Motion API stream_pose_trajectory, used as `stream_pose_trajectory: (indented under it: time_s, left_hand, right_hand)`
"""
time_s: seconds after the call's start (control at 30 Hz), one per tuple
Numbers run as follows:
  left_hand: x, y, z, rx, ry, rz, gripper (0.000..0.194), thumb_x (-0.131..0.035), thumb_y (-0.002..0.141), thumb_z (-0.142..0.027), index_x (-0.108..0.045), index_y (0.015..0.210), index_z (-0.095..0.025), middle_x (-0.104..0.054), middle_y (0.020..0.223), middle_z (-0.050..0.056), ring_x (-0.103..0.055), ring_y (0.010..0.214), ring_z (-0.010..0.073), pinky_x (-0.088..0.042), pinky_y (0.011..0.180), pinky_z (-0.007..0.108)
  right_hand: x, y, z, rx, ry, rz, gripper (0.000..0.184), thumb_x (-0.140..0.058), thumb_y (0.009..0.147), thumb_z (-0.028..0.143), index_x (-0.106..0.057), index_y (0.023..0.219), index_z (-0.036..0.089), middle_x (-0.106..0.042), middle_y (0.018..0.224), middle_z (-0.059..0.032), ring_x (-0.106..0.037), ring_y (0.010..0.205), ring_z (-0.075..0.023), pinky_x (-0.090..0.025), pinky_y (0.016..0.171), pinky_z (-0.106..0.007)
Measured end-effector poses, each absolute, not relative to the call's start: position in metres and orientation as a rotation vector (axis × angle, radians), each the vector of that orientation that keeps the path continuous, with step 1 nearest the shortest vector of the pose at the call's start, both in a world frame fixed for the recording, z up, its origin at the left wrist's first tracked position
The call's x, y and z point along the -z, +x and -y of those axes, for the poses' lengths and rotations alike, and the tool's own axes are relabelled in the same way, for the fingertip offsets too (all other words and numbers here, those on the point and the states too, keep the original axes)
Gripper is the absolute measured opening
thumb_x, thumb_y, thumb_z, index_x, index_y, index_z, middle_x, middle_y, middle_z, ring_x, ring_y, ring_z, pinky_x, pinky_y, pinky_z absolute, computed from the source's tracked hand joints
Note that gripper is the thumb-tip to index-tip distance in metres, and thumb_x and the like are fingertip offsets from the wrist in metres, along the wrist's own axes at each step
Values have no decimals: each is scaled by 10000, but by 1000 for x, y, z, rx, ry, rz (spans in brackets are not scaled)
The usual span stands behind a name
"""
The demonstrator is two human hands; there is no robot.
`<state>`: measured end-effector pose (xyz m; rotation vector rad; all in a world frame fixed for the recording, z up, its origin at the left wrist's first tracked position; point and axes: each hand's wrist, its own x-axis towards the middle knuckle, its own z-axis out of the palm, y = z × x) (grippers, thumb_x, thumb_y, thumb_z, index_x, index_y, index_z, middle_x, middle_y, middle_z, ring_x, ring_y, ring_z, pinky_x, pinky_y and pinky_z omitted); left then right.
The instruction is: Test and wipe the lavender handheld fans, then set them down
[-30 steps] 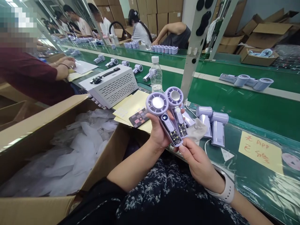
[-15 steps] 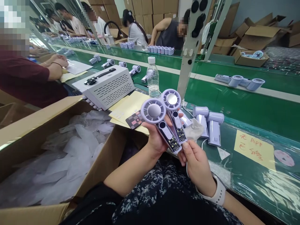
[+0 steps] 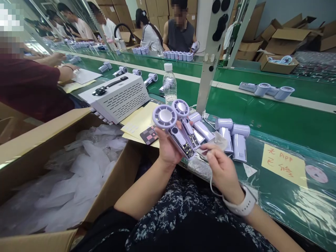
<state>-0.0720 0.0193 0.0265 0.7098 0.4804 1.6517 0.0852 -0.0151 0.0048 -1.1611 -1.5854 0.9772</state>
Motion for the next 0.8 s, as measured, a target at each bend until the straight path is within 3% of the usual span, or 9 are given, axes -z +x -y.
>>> stream_pose_trajectory:
  time_s: [0.07,0.1,0.17,0.27,0.33,0.43,0.5,0.6,0.8]
  left_hand:
    - [-28,-79,-16,-1589,802,-513,524,-761,706,-729,-678,813,-222,-746,1008,70,-679,1144,350,-586,904,465]
    - [-28,-82,-14,-1515,875,-541,474,-830,685,-643,-705,840,-213,-750,949,69,-702,1084,344,-587,887,454]
    - [-26,-88,-9,-1335,1016,-593,459,-940,611,-479,-747,910,-189,-754,864,71,-730,948,322,-588,829,425]
    - [-18,-97,-10,-1309,1031,-662,485,-977,578,-371,-761,968,-180,-768,889,74,-725,869,272,-585,798,382]
    - [-13,-100,-15,-1398,936,-681,459,-913,664,-492,-748,971,-194,-760,910,62,-713,872,236,-585,843,371]
    - [-8,-99,-19,-1358,823,-655,542,-808,734,-638,-697,1044,-207,-714,887,34,-688,812,190,-592,859,368]
    - [-9,-93,-15,-1286,802,-633,528,-873,723,-481,-643,1122,-223,-677,881,4,-668,773,160,-591,810,335]
    - [-14,-80,-4,-1205,849,-547,540,-861,730,-244,-575,1188,-244,-638,895,-18,-655,768,138,-568,741,286]
    - [-15,-67,2,-1057,1055,-435,419,-788,837,-323,-542,1165,-236,-608,960,-3,-692,734,160,-576,693,316]
  right_hand:
    - [-9,88,2,-862,-1207,1538,316,-504,1005,501,-636,996,214,-563,1454,-150,-478,1379,-323,-343,1157,-530]
    - [-12,90,-4,-892,-1178,1525,379,-505,1000,537,-624,1172,220,-521,1510,-147,-430,1437,-318,-320,1187,-542]
    - [-21,96,-10,-1095,-1027,1543,549,-535,974,603,-531,1394,250,-539,1507,-129,-452,1438,-302,-392,1164,-520]
    - [-31,108,-11,-1343,-881,1572,573,-714,863,605,-612,1308,258,-674,1325,-112,-602,1278,-306,-541,1012,-459]
    - [-29,119,-8,-1323,-964,1524,556,-818,788,532,-641,1228,243,-690,1270,-114,-641,1196,-304,-559,970,-447]
    - [-19,134,-2,-1309,-1133,1362,481,-789,815,488,-612,1179,228,-708,1137,-104,-690,958,-256,-579,893,-442]
    - [-15,141,3,-1407,-1102,1247,424,-723,863,485,-595,1176,229,-700,1058,-84,-678,847,-223,-589,844,-425]
    - [-19,145,10,-1519,-923,1169,373,-712,880,440,-613,1179,240,-684,1025,-62,-670,876,-206,-586,846,-384]
    - [-22,144,18,-1579,-863,1140,319,-695,905,462,-631,1124,239,-670,920,-36,-643,727,-181,-570,688,-344]
